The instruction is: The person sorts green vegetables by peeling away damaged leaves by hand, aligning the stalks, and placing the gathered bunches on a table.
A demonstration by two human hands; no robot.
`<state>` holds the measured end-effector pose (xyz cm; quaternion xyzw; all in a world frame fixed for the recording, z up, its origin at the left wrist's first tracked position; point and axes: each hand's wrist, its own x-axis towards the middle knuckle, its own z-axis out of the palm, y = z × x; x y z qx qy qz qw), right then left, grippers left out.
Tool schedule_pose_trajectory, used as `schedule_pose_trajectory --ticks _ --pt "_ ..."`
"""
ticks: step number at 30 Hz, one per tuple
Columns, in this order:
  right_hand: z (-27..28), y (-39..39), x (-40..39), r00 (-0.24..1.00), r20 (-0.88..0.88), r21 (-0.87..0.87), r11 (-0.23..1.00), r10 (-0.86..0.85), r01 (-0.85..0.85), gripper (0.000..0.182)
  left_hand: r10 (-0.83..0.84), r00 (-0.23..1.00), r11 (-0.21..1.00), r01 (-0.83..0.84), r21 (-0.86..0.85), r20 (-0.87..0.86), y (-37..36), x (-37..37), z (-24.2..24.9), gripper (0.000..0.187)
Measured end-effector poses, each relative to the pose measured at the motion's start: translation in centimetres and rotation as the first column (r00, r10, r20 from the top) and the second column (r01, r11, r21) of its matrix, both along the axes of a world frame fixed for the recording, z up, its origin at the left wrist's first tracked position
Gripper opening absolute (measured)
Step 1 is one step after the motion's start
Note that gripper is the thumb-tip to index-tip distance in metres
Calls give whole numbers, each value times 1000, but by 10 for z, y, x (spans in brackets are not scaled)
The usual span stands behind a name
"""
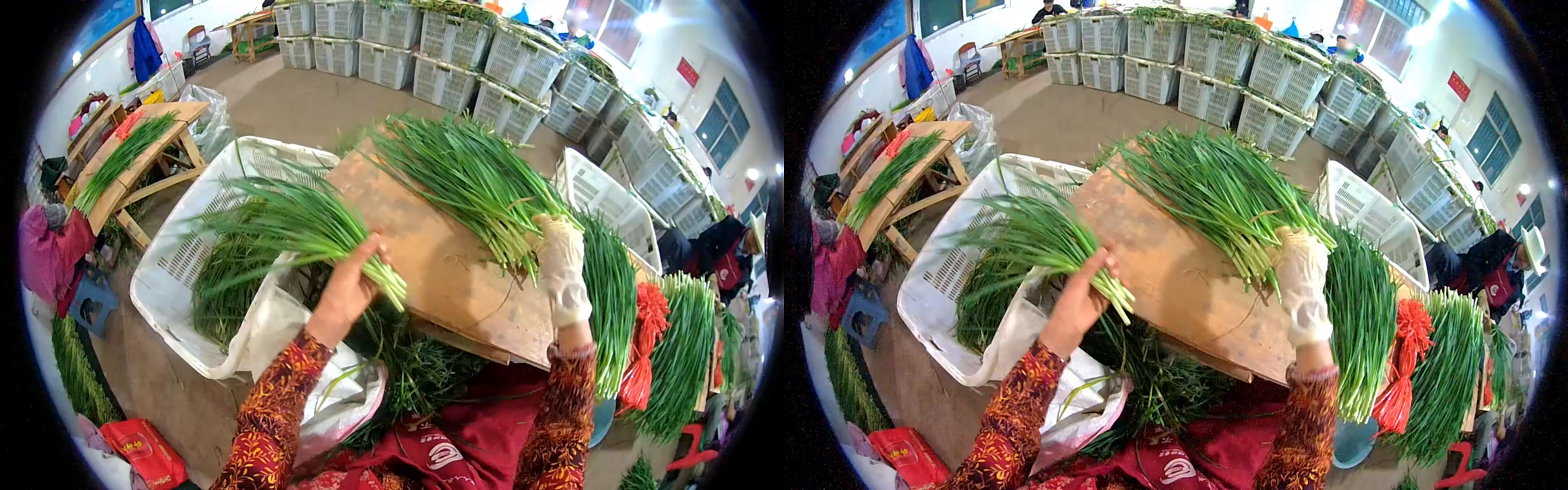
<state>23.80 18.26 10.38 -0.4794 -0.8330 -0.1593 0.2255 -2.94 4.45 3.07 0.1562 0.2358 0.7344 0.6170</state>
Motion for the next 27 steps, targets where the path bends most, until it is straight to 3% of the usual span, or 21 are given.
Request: schedule_pose_trajectory --ticks 1,3,5,7,9,11,13,14,15,18,20,21,23,24,25,26,27 --pt "-4 7 4 1000 -3 6 1000 0 0 22 -25 1000 999 25 -19 7 -1 8 -6 23" --pt "-7 15 6 998 39 -247 967 -57 65 19 -66 997 995 68 -66 24 -5 20 -13 22" --pt "6 -9 -5 998 -9 -253 966 -56 52 20 -79 997 986 81 -148 16 -7 30 -21 14" --pt "1 -30 -11 881 -451 -556 818 -147 -148 26 -174 985 978 170 -119 -17 -8 38 -25 16" --pt "-12 -54 -21 759 -624 -654 657 -188 -375 29 -184 983 964 183 -193 14 -6 48 -23 20" --pt "-22 -80 -40 635 -736 -635 567 -236 -524 19 -155 987 975 148 -167 -35 -5 58 -9 21" --pt "-44 -97 -50 580 -775 -615 510 -251 -602 20 -125 982 989 112 -93 -142 5 60 -22 22" --pt "-44 -107 -55 505 -805 -593 419 -312 -687 19 -102 991 994 97 -57 -90 9 62 -28 23" --pt "-52 -114 -62 433 -805 -584 416 -405 -697 16 -97 991 994 91 -66 -89 8 62 -29 23" --pt "-66 -114 -62 473 -804 -593 453 -360 -665 14 -138 989 979 127 -160 -60 5 61 -26 23" --pt "-81 -109 -61 476 -842 -497 705 -252 -505 13 -129 989 981 116 -158 -70 1 60 -24 23" --pt "-76 -111 -61 477 -841 -499 705 -255 -504 13 -112 991 984 100 -147 -77 -1 59 -22 23" --pt "-53 -119 -61 271 -878 -472 626 -393 -621 13 -109 991 977 93 -193 -74 -4 55 -14 22" --pt "-45 -124 -53 302 -892 -451 668 -335 -592 15 -70 993 978 49 -205 -97 -2 50 -16 21" --pt "-38 -129 -47 190 -906 -416 707 -379 -572 16 -32 992 976 6 -216 -121 -2 45 -19 21" --pt "-35 -135 -34 11 -910 -306 655 -414 -691 17 -24 993 979 0 -205 -116 0 36 -20 20" --pt "-38 -144 -20 19 -900 -275 535 -435 -799 18 -5 992 980 -19 -197 -124 -1 30 -17 20"
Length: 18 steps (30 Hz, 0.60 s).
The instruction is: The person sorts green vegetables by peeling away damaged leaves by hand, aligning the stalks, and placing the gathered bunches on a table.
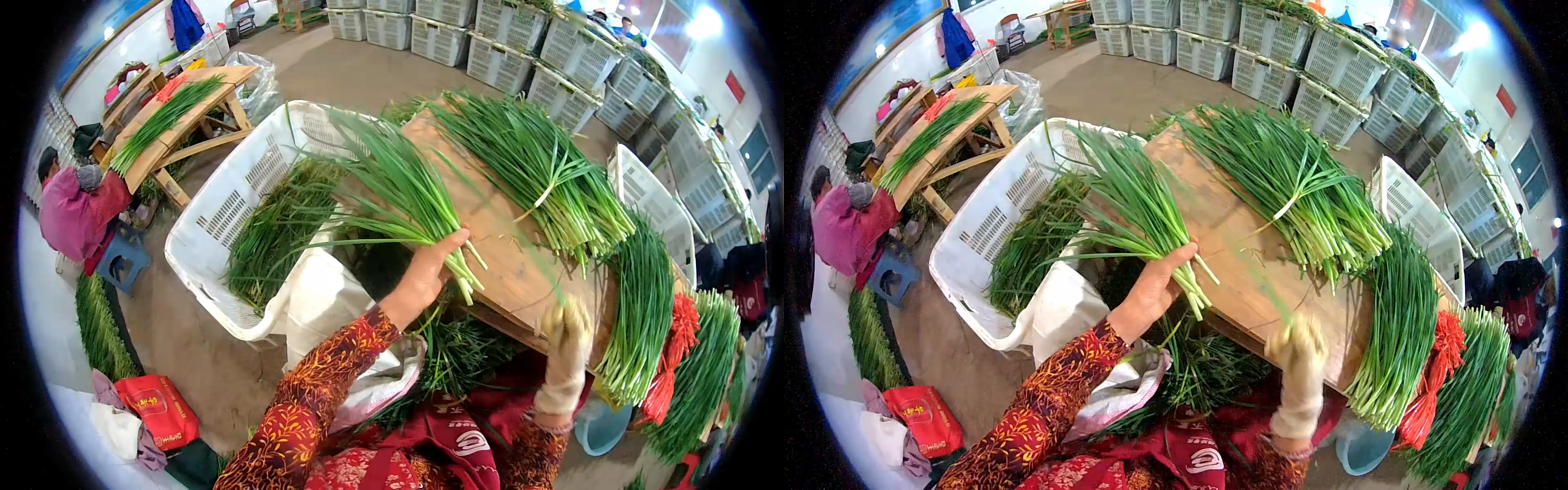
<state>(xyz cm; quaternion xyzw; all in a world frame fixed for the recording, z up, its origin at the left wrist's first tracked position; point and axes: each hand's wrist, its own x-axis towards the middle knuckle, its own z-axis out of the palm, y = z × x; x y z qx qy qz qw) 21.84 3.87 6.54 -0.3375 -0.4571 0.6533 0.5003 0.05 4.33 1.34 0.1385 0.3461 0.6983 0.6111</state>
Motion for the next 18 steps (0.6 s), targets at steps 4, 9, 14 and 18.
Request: schedule_pose_trajectory --ticks 4,9,14,18 --pt "-16 -16 24 170 718 -428 620 675 -658 17 -20 1000 999 20 47 -16 -2 -14 6 18" --pt "11 21 -7 562 791 -21 930 241 -368 34 -122 993 988 121 97 -3 -2 -6 4 19" --pt "-8 54 -73 931 198 102 938 306 -330 27 -213 976 970 217 111 -42 -6 3 10 21" --pt "-19 49 -54 930 -338 -87 979 146 -186 24 -50 998 993 54 101 -49 -4 -18 0 24"
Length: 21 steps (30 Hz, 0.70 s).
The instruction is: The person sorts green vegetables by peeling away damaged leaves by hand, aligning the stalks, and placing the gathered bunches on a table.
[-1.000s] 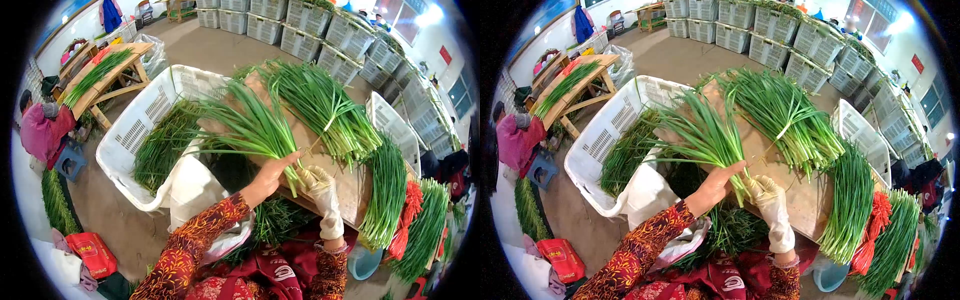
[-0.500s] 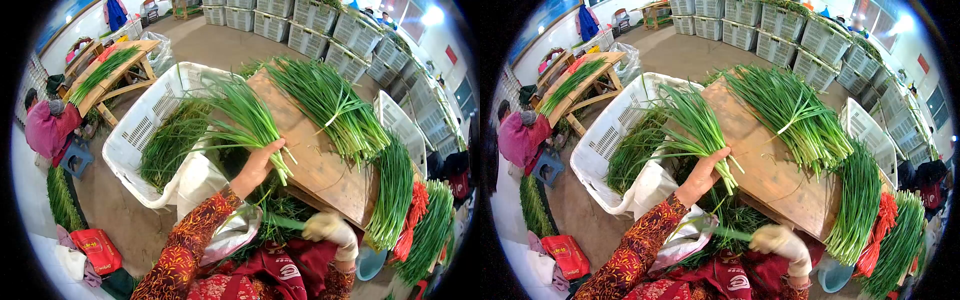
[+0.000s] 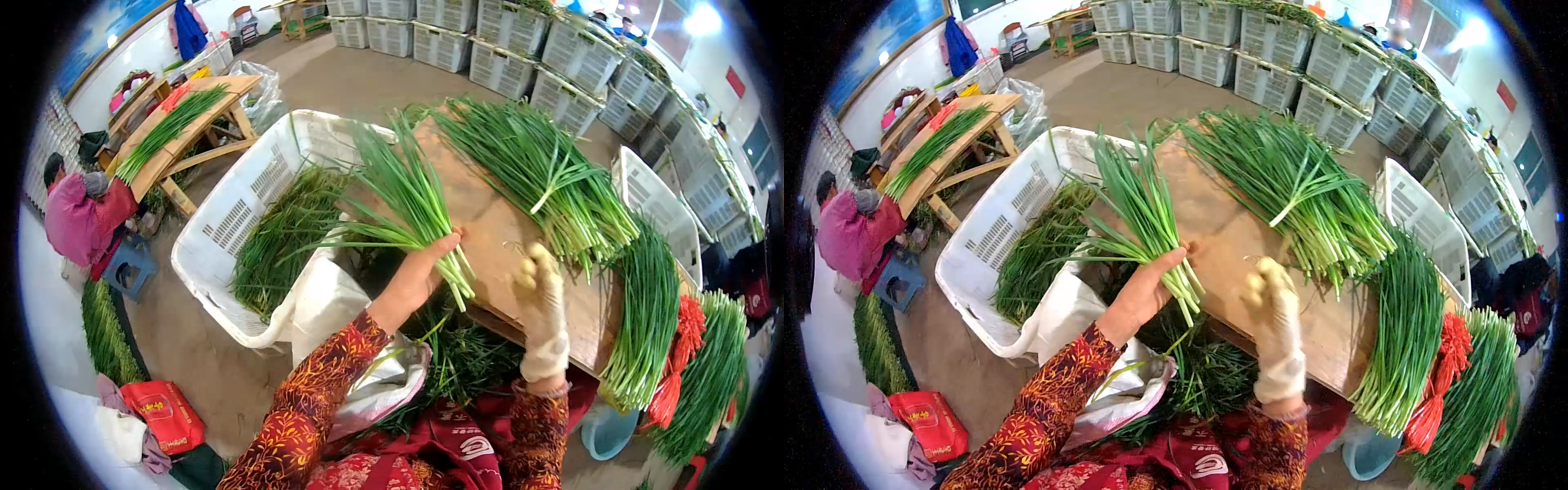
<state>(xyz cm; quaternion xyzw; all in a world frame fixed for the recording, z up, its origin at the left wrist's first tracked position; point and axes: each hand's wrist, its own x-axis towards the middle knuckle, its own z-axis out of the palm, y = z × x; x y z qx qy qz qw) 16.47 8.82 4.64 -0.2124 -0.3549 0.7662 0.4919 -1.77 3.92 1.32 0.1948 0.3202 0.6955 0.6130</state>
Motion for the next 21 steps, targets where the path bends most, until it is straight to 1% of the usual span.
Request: schedule_pose_trajectory --ticks 1,2,3,4,5,6,7,8,9,10,11,12,13,14,15,16,17,18,19,20,21 --pt "2 -5 17 986 150 25 997 69 -74 26 16 999 1000 -17 21 42 1 -6 0 24" --pt "7 -5 34 911 363 -4 978 197 -210 27 29 996 999 -32 42 85 2 -11 0 24" --pt "12 -5 51 771 551 -39 933 319 -358 29 53 995 998 -55 25 82 2 -15 3 22" --pt "15 -4 64 495 739 -172 838 457 -518 30 54 995 998 -56 26 83 1 -19 1 22" --pt "13 -8 71 302 875 -158 813 378 -560 28 24 998 999 -27 47 58 1 -25 -2 22" --pt "13 -12 82 94 960 -158 788 263 -595 27 -12 999 998 9 69 37 3 -28 -4 21" --pt "0 -10 100 38 977 -170 880 208 -443 24 47 998 998 -48 35 40 3 -26 -2 19" --pt "-6 -2 117 -76 959 175 782 -273 -598 30 83 993 993 -90 78 89 5 -22 -4 20" --pt "4 -1 115 -56 936 285 840 -348 -463 30 86 991 995 -92 48 105 5 -20 -2 20" --pt "17 3 107 -45 903 392 864 -427 -316 29 92 989 995 -95 21 118 5 -17 0 21" --pt "27 9 100 -52 899 400 865 -434 -302 29 96 990 995 -98 14 106 6 -11 4 20" --pt "37 14 90 -96 843 498 835 -530 -233 32 83 991 996 -85 22 107 7 -5 5 20" --pt "42 15 83 -146 777 591 789 -613 -169 35 65 993 998 -65 -5 103 6 1 4 18" --pt "32 17 76 -218 639 725 673 -737 -147 39 46 994 999 -43 -33 97 5 6 3 17" --pt "26 26 77 -192 712 656 738 -675 -162 41 16 990 999 -11 -34 137 5 11 0 15" --pt "24 33 76 -167 777 581 793 -607 -182 44 4 992 998 4 -58 125 5 16 -2 16" --pt "20 33 74 -131 759 611 767 -638 -195 36 -6 993 998 13 -63 115 3 21 -2 17" --pt "18 32 71 -133 759 611 767 -638 -193 36 -12 994 997 20 -71 106 2 26 -1 18" --pt "15 32 69 80 826 563 815 -558 -134 31 -30 994 995 39 -87 102 4 29 -2 19" --pt "12 31 65 298 840 499 861 -454 -94 26 -44 994 993 54 -103 98 6 32 -2 20" --pt "6 27 61 270 827 543 826 -494 -151 22 -69 994 995 75 -73 83 8 34 2 20"
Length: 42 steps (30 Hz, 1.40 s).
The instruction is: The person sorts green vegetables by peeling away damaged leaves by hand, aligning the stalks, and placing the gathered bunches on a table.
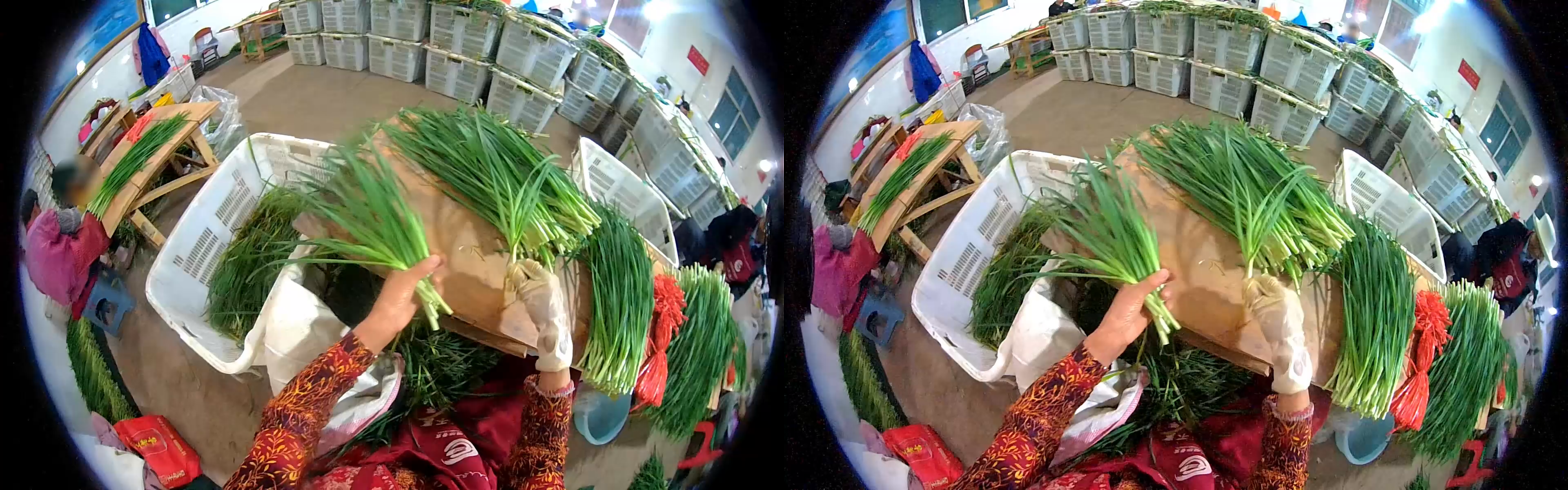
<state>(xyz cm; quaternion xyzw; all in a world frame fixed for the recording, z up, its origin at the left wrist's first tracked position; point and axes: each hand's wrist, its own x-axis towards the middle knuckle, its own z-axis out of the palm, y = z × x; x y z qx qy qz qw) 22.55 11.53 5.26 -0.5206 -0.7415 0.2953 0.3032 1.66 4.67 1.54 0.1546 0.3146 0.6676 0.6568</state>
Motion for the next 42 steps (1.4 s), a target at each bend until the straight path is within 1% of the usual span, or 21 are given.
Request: schedule_pose_trajectory --ticks 1,3,4,7,9,12,17,19,20,21,23,25,26,27,29,30,31,33,35,37,42 --pt "0 -9 -6 1000 -3 -8 1000 12 -12 22 -20 1000 999 20 34 9 4 1 -4 22" --pt "3 -30 -18 967 -227 -304 935 117 -185 19 -21 998 999 23 37 -60 7 4 2 27" --pt "-1 -35 -22 978 -122 -265 944 168 -195 20 -38 996 999 41 31 -81 11 4 -1 28" --pt "-8 -48 -28 930 -266 -348 874 255 -340 22 -98 989 995 97 -19 -110 7 1 3 18" --pt "1 -47 -36 940 -191 -356 872 285 -336 23 -77 991 997 79 16 -114 3 2 2 17" --pt "-9 -40 -51 856 -514 -306 918 62 -251 26 -31 990 999 32 5 -141 -2 8 3 15" --pt "-9 -37 -62 809 -587 -278 933 23 -228 16 -2 987 1000 -3 -29 -163 -5 -2 6 17" --pt "-4 -40 -64 671 -741 -201 953 2 -225 11 28 993 1000 -29 -8 -113 -4 -6 7 16" --pt "4 -45 -59 714 -700 -169 967 19 -192 8 55 997 998 -54 14 -61 -3 -9 8 16" --pt "15 -56 -57 629 -763 -281 953 -151 -111 10 60 996 998 -59 13 -60 -2 -16 9 16" --pt "-4 -62 -28 559 -825 -164 981 -81 -100 15 134 990 988 -138 -70 -51 1 -38 6 15" --pt "2 -75 16 771 -582 -342 782 260 -521 17 220 975 975 -220 34 14 6 -57 -2 15" --pt "7 -83 12 870 -369 -590 641 328 -492 17 229 973 973 -230 21 36 4 -59 3 15" --pt "-2 -83 13 703 -76 -512 577 707 -636 14 235 970 972 -236 3 61 1 -59 9 15" --pt "-17 -90 5 732 510 -164 886 452 -433 16 225 973 974 -225 4 59 -2 -53 14 15" --pt "-1 -87 -11 949 154 -408 892 276 -193 26 212 975 977 -213 6 59 -3 -47 15 15" --pt "7 -78 -19 978 -158 -512 836 134 -197 38 203 977 979 -204 5 62 -5 -41 15 15" --pt "21 -66 -42 977 -194 -445 880 85 -165 45 140 990 990 -140 -3 0 -7 -28 17 17" --pt "11 -49 -64 837 -515 -444 778 185 -445 45 149 989 988 -148 31 -8 -9 -15 23 18" --pt "0 -45 -80 755 -652 -503 709 65 -495 45 169 986 982 -169 87 12 -11 -11 29 19" --pt "-14 -43 -81 710 -704 -412 826 -20 -384 21 213 973 968 -198 156 -89 -8 -23 19 19"
